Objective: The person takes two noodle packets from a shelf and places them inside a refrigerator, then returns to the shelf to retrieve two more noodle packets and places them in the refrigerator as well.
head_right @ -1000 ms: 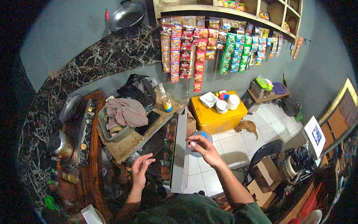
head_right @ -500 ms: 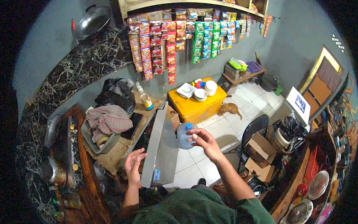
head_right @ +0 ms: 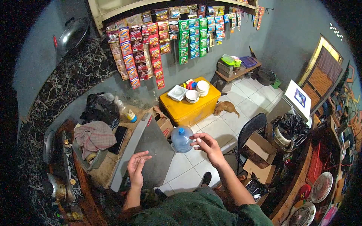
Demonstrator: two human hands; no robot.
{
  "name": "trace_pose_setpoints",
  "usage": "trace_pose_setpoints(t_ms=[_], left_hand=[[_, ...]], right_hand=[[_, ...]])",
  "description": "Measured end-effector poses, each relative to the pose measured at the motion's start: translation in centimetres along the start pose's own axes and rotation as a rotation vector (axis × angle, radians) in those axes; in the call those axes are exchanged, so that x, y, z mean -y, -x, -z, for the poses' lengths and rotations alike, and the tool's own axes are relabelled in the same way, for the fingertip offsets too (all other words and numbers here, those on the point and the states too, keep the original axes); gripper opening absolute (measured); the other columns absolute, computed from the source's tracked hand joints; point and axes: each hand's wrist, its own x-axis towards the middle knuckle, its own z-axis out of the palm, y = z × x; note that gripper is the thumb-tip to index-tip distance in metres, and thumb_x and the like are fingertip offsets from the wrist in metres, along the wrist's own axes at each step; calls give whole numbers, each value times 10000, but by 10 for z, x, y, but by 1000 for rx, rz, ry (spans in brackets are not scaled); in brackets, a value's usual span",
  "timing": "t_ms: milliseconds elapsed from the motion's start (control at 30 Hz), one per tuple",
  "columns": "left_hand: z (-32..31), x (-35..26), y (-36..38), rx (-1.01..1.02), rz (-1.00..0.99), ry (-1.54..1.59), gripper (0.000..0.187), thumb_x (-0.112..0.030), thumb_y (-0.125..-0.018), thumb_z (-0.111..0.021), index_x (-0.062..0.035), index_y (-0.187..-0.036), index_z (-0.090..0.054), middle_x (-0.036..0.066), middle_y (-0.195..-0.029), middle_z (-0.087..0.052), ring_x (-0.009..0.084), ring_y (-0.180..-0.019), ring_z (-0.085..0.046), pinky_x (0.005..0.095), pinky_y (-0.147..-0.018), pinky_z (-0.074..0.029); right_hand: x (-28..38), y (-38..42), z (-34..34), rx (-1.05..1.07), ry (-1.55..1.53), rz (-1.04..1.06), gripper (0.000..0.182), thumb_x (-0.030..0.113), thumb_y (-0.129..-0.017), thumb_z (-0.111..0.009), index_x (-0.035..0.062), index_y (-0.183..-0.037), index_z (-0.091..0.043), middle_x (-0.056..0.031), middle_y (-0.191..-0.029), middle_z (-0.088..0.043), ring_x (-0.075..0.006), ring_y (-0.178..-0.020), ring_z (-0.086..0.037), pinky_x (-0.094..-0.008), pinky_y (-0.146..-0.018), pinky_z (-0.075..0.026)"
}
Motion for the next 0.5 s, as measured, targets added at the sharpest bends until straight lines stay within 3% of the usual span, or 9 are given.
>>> trace_pose_setpoints(t_ms=[500], left_hand=[[-167,31,-102,65,-57,39,235,-79,-944,-553,41,-1146,-554,165,-1176,-620,226,-1018,-623,342,-933,-456]], right_hand=[[53,-64,157,-38,-69,56,344,262,-969,-541,25,-1218,-529,-131,-1188,-608,-210,-1023,-622,-330,-891,-486]])
